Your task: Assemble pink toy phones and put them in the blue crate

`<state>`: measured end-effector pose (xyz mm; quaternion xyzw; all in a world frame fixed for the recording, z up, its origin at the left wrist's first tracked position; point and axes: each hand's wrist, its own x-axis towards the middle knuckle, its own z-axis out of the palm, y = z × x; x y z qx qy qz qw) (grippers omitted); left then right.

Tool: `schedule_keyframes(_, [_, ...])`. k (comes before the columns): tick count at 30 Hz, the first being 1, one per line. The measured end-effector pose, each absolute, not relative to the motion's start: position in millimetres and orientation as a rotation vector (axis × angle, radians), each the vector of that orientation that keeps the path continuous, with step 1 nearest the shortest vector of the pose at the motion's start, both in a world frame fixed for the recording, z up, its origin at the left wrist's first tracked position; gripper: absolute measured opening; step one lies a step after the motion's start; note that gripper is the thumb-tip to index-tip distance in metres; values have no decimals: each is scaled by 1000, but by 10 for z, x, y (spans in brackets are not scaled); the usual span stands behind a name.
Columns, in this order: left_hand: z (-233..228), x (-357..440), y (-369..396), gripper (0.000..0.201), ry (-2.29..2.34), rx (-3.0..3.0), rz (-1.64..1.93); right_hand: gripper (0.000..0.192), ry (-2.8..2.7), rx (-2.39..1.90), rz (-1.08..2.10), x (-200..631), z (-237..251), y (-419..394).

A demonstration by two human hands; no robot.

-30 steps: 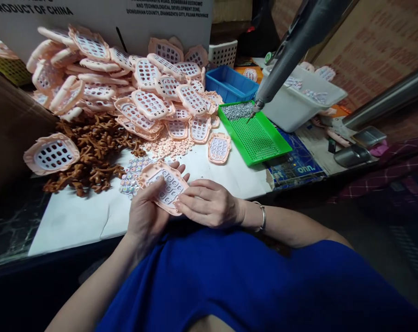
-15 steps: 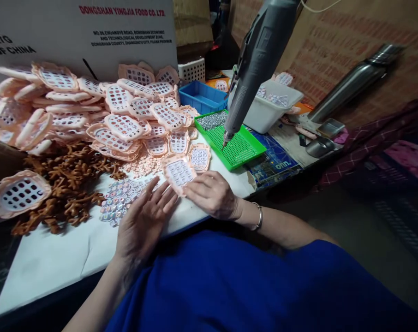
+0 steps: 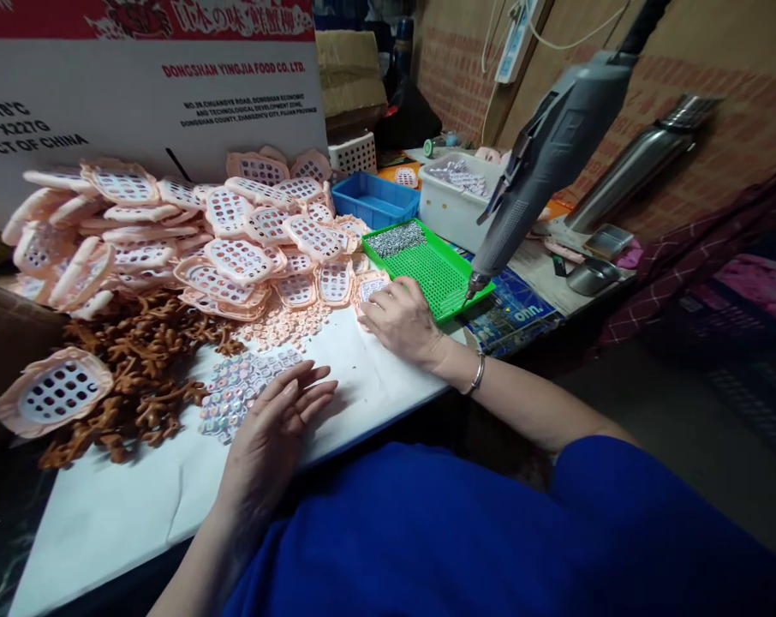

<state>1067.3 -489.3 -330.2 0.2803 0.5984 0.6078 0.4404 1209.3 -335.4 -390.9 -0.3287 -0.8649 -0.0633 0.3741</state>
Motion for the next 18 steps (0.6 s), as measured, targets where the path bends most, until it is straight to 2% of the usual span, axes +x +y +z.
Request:
schedule_keyframes(5, [-3280, 10687, -4841, 47, 1449, 751, 1488, 34, -2273, -916, 159, 11704, -3326, -3041])
schedule_keyframes(9, [-3231, 10637, -4882, 45, 1447, 782, 1508, 52, -2263, -1069, 374, 11376, -3077, -2643])
schedule_keyframes(14, [-3093, 10405, -5025, 43, 1465, 885, 1645, 54, -2171, -1137, 404, 11311, -3059, -2436])
schedule_keyframes(18, [-2878, 10269, -5133, 31, 1529, 1322, 1967, 63, -2072, -966, 245, 11510, -3010, -2608])
